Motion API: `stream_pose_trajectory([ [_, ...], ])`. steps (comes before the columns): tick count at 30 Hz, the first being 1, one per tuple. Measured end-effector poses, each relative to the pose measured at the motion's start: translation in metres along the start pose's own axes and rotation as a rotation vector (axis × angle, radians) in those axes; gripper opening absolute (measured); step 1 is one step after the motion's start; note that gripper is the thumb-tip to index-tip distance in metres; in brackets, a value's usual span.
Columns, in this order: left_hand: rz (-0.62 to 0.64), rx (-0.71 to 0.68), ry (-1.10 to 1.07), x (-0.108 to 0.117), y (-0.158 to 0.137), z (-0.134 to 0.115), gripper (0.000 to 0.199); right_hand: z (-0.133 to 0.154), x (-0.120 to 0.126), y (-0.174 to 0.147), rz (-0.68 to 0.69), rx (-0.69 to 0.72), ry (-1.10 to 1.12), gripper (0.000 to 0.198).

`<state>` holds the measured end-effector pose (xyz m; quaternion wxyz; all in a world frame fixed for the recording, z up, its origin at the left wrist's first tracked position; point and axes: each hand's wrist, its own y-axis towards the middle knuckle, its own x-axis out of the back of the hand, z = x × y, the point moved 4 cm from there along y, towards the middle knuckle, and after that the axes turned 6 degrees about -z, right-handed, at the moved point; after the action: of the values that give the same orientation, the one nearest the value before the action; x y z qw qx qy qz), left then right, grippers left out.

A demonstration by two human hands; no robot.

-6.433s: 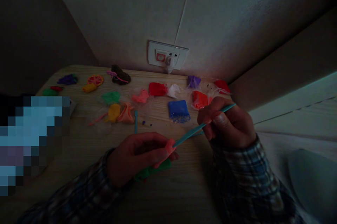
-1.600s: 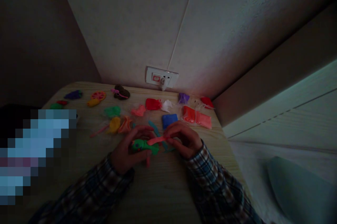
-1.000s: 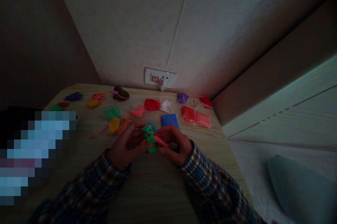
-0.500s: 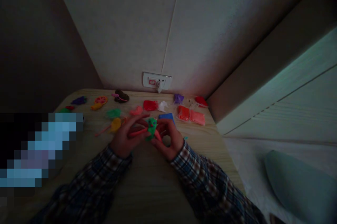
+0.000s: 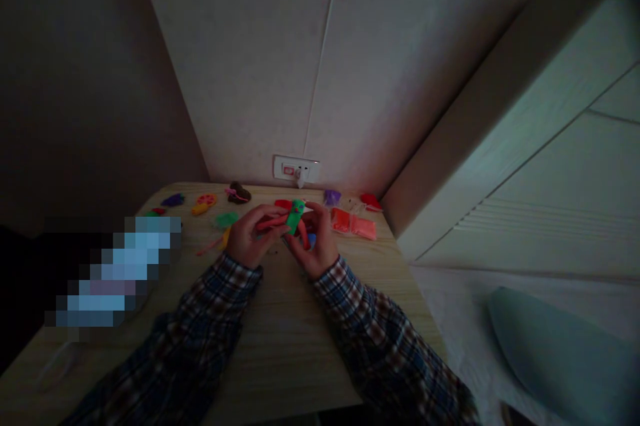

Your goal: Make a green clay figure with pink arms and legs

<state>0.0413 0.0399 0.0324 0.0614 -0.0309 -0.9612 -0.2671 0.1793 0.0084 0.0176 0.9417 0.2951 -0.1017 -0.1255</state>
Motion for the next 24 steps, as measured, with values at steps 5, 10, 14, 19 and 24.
stream_pose_trajectory([
  [5, 0.089, 0.025, -0.208, -0.004, -0.008, 0.006, 0.037, -0.001, 0.003, -0.003, -0.03, -0.023, 0.043, 0.055],
  [10, 0.058, 0.096, -0.211, 0.0, -0.019, 0.013, 0.035, -0.007, 0.002, -0.012, -0.006, -0.13, 0.052, 0.054],
  [14, 0.01, 0.069, -0.079, 0.005, -0.02, 0.011, 0.034, -0.01, 0.003, -0.016, -0.107, -0.175, 0.022, 0.042],
  [19, -0.045, 0.001, -0.022, 0.008, -0.022, 0.01, 0.027, -0.005, -0.001, -0.019, -0.084, -0.141, 0.029, 0.033],
  [24, -0.097, -0.197, 0.083, 0.01, -0.023, 0.003, 0.022, -0.002, -0.003, -0.023, -0.055, -0.083, 0.007, 0.033],
])
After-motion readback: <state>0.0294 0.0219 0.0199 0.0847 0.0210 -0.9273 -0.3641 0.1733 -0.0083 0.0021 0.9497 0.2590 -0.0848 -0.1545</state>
